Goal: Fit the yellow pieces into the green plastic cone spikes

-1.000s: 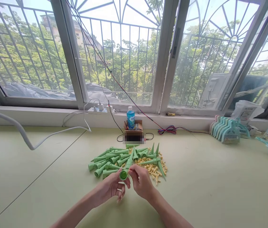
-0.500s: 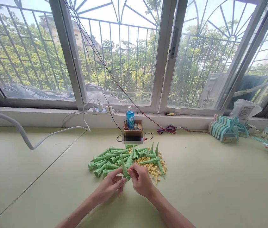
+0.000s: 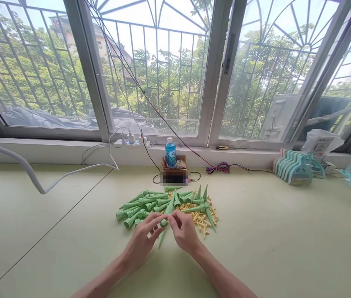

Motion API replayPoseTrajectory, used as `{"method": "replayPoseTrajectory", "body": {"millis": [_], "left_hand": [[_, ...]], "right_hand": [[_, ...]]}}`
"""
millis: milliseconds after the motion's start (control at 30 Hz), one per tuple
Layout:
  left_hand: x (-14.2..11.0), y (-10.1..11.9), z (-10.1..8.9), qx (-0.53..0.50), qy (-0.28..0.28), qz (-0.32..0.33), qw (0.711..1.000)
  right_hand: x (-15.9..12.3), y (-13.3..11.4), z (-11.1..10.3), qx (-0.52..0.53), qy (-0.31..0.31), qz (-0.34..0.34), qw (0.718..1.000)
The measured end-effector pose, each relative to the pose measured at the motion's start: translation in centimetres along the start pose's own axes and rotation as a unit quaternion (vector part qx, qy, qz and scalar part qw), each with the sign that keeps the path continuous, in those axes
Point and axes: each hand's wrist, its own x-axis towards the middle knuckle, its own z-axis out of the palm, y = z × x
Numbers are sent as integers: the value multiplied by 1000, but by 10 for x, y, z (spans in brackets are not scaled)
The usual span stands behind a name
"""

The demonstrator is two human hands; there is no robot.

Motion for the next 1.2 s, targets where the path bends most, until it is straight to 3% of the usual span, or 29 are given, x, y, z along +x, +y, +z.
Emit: {"method": "replayPoseTrajectory", "body": {"millis": [233, 667, 1200], "left_hand": [[4, 3, 2, -50, 26, -33, 998], [6, 1, 0, -73, 58, -25, 995], [4, -1, -1, -37, 33, 5, 999]], "right_hand": [[1, 2, 0, 53, -1, 28, 998], [1, -6, 2, 152, -37, 61, 986], [0, 1, 1, 173, -57, 65, 981]]}}
